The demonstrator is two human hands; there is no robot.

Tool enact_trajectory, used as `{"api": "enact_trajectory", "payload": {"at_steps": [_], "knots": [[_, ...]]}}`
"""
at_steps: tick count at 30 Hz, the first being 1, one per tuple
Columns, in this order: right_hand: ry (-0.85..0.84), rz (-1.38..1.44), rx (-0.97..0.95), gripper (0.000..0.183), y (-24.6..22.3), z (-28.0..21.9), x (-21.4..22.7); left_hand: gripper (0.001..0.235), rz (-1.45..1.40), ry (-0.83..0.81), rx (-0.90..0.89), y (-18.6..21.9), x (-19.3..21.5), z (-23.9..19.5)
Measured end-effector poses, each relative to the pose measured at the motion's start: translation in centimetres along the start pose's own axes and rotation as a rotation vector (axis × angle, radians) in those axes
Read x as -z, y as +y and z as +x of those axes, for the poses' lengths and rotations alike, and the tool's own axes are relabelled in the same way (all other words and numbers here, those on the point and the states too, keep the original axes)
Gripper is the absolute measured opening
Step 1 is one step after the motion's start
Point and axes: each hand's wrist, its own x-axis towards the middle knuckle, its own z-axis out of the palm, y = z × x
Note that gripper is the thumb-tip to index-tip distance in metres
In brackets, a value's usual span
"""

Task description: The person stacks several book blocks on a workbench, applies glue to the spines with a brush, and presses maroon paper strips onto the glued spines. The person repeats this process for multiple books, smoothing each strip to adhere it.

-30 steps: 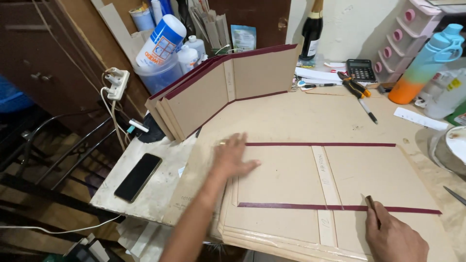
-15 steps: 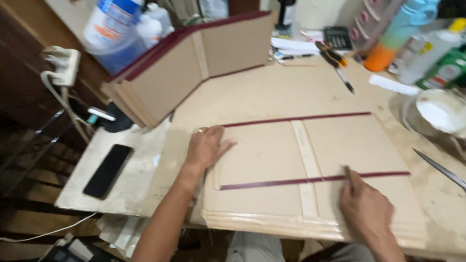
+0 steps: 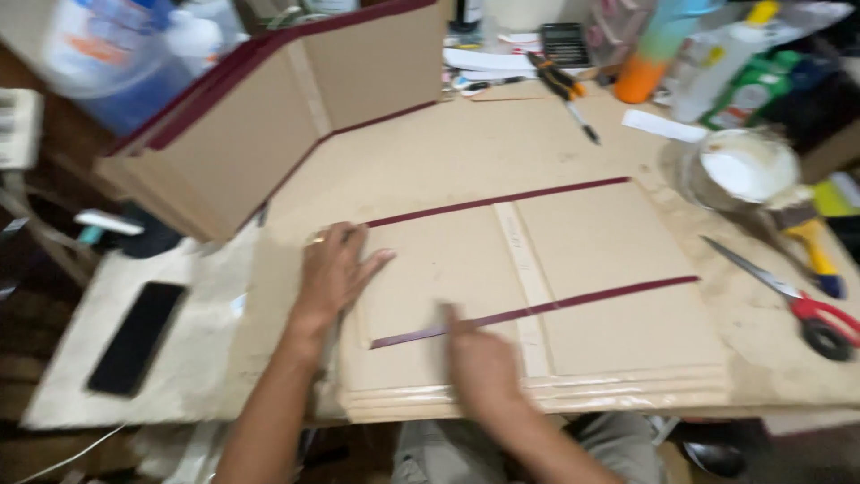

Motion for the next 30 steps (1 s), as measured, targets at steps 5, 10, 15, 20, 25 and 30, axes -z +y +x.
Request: {"api": "enact_trajectory", "payload": {"at_steps": [5,10,15,20,25,30], "knots": [[0.034,0.062,-0.37,0.057,10.5,-4.0,8.0,0.052,-0.091,-0.053,0.044,0.1,0.3,0.2],[0.233,0.164,-0.811,0.053,19.6,-5.7,13.3,0.093,-0.305,-0.368,0.402,0.0,2.8,2.1],[0.161,0.082,-0.85,0.057,19.1,-4.5,12.4,0.124,-0.397,-0.639,0.561,1.3,5.2,4.7],[0.05,-0.003,-0.392,0.044,13.2,-6.0,12.6,0.129,-0.368,-0.718,0.647,0.8,4.1,5.4],[0.146,0.002,-0.797,0.052,21.7,-4.6,12.9,0.13,-0.365,-0.752,0.645,0.3,4.0,5.5],[0.08,-0.024,-0.793,0.048,15.6,-5.7,14.8,0.137,-0.438,-0.71,0.642,0.5,3.6,5.7]]}}
